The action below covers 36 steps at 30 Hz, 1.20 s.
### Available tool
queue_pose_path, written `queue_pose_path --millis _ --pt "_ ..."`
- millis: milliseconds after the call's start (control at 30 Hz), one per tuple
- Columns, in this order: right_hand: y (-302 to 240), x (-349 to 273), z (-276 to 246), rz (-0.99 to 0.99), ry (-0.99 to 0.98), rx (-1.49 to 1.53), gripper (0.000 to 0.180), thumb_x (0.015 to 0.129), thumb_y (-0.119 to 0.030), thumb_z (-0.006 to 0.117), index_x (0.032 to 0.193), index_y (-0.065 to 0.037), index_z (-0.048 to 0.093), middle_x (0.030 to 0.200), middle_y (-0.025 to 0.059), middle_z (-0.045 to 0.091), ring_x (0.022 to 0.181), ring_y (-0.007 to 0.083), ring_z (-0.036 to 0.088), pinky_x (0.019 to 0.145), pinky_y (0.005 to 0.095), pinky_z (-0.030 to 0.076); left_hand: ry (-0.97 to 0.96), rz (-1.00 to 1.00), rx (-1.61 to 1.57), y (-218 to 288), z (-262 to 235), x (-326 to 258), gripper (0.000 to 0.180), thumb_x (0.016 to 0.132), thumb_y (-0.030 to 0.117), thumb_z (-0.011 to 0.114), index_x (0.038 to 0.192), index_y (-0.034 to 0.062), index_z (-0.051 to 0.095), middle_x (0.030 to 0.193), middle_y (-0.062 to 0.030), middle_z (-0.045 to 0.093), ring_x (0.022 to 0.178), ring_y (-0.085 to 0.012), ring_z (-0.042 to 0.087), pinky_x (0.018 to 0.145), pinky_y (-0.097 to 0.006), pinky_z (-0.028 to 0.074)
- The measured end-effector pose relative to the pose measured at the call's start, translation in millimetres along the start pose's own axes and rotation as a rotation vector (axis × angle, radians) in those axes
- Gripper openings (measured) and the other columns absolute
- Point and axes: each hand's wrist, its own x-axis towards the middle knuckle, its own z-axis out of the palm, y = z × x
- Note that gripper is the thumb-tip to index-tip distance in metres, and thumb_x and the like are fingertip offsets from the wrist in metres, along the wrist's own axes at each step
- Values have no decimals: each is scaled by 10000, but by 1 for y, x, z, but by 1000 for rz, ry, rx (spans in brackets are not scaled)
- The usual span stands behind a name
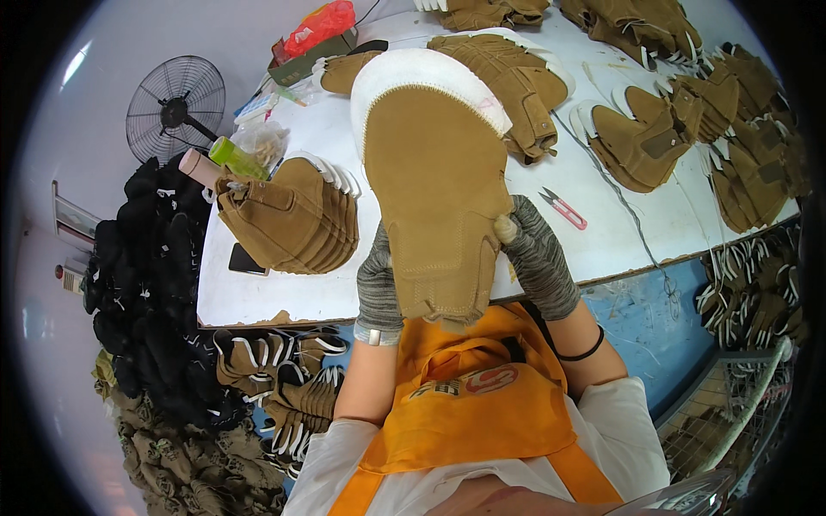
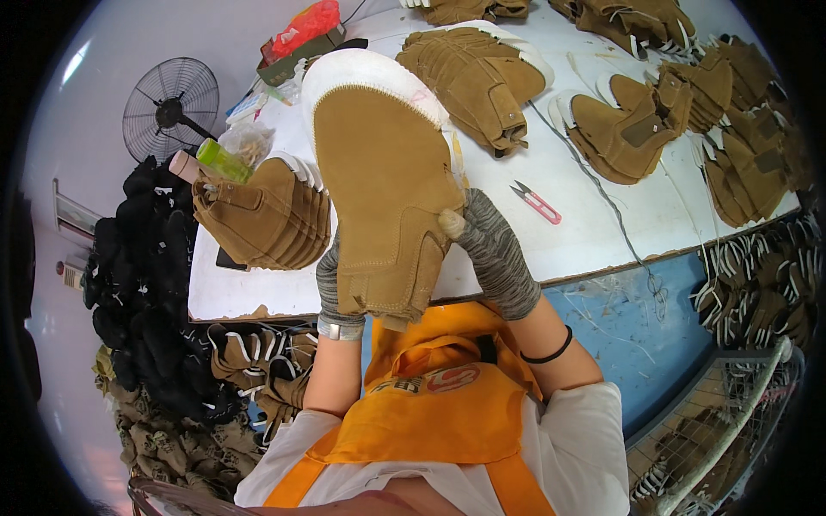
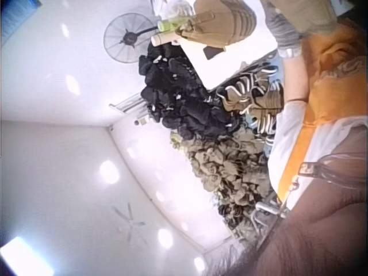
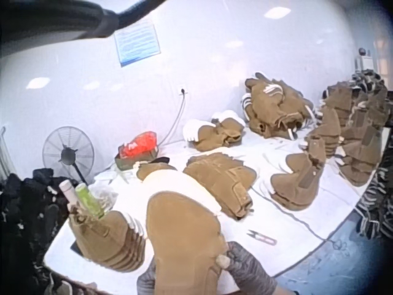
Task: The person picks up and trims various brown boot components using small snips, including trimming the edges and pulling away loose threads from multiple pieces on a workspace.
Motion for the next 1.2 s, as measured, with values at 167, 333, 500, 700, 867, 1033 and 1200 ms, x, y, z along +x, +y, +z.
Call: queue_pose_path --millis 167,333,500,700,867,1033,1200 --pt "0 2 20 5 -7 8 470 858 -379 607 1169 -35 533 1065 58 578 945 128 546 828 272 458 -105 66 23 17 -2 -12 784 675 105 601 1398 8 313 1366 -167 421 1256 -315 415 1058 -413 358" --pt "20 27 29 -372 -150 -425 493 889 -325 585 1277 -52 448 1124 65 574 981 150 572 895 289 458 -98 322 652 46 18 -35 641 900 347 546 1400 6 334 1378 -118 419 1285 -229 364 1093 -346 249" --pt "6 78 115 -360 -321 -21 364 843 -125 614 1184 -50 513 1043 54 604 925 167 590 806 302 491 127 516 764 134 37 -78 600 878 422 589 1298 9 473 1186 -82 569 1097 -189 524 959 -315 406" --pt "-29 135 222 31 -393 -27 461 877 -460 591 914 0 604 756 35 601 607 77 580 524 195 485 258 675 486 265 -3 -50 365 894 229 601 1188 18 556 1008 -61 629 833 -140 597 760 -264 497" --pt "21 168 213 300 -295 -160 495 850 -486 622 902 5 613 727 21 585 543 70 546 463 175 447 380 314 394 266 -80 -24 332 880 124 601 1198 34 570 795 12 607 550 -87 460 529 -219 434" --pt "32 149 203 162 -351 -221 433 869 -445 619 941 -17 617 729 11 581 572 64 530 532 189 446 348 362 604 259 -87 -40 339 888 138 601 1212 41 573 941 -28 640 709 -96 565 657 -214 493" --pt "47 154 203 83 -359 -194 410 888 -425 601 954 -21 615 741 -2 578 627 64 509 619 209 445 469 468 827 248 -101 -39 330 895 203 611 1190 56 601 992 -31 651 867 -124 604 764 -256 494"
